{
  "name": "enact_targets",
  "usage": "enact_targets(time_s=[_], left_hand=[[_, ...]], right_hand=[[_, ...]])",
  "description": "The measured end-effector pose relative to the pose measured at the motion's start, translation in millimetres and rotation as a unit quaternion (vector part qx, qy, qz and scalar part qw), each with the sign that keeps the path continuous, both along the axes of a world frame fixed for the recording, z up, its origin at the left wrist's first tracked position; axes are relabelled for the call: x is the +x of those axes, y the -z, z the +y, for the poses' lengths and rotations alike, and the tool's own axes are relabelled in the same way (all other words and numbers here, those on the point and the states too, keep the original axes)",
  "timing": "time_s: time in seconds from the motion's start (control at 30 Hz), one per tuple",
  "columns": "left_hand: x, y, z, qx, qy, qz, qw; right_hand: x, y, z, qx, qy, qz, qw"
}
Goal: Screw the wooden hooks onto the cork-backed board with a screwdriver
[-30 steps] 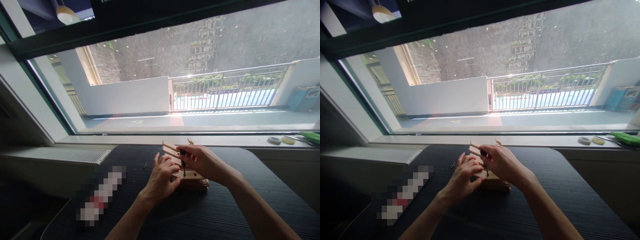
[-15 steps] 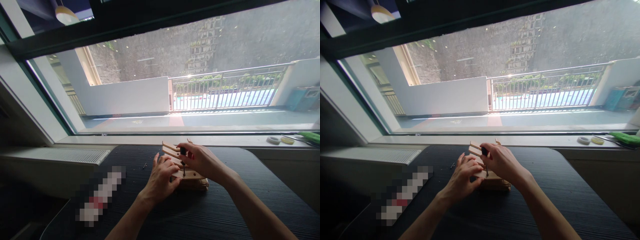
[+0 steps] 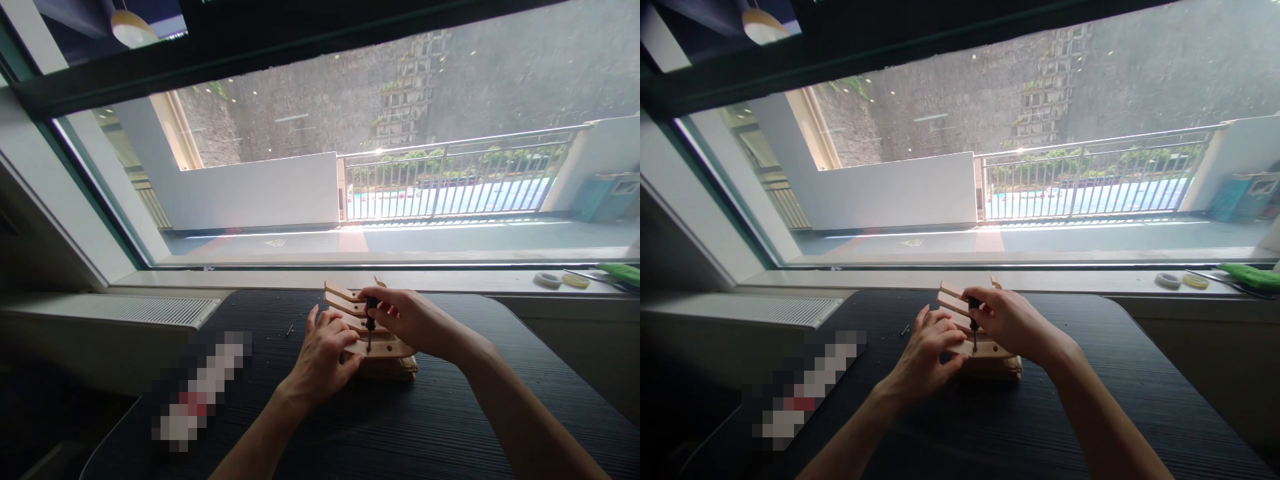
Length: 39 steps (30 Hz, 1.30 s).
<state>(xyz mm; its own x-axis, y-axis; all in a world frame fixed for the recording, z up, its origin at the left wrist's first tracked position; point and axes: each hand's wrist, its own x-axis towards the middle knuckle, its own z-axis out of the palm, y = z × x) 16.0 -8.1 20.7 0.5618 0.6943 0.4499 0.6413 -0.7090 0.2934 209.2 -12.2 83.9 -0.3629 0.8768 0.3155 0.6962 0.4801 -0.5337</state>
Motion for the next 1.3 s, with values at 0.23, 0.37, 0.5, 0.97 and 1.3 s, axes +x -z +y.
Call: enact_targets(time_s=[0.23, 0.37, 0.5, 0.97, 1.3], left_hand=[[0.2, 1.0, 0.6, 0.002, 0.001, 0.002, 1.000], [-0.1, 1.6, 0.9, 0.007, 0.002, -0.002, 1.000], [-0.1, 1.4, 0.7, 0.008, 0.004, -0.002, 1.000], [-0.5, 3.6, 0.6, 0.003, -0.001, -0.002, 1.000], [-0.4, 1.2, 0.6, 0.002, -0.003, 0.001, 1.000]], right_hand=[[-6.7, 5.3, 5.0, 0.045, 0.010, -0.011, 0.999], [-10.9, 8.8, 7.7, 0.060, 0.049, -0.030, 0.997], [-14.8, 12.5, 6.6, 0.069, 0.069, -0.030, 0.995], [-2.9, 2.1, -1.3, -0.007, 0.004, 0.012, 1.000], [-3.2, 4.8, -1.6, -0.021, -0.009, 0.013, 1.000]])
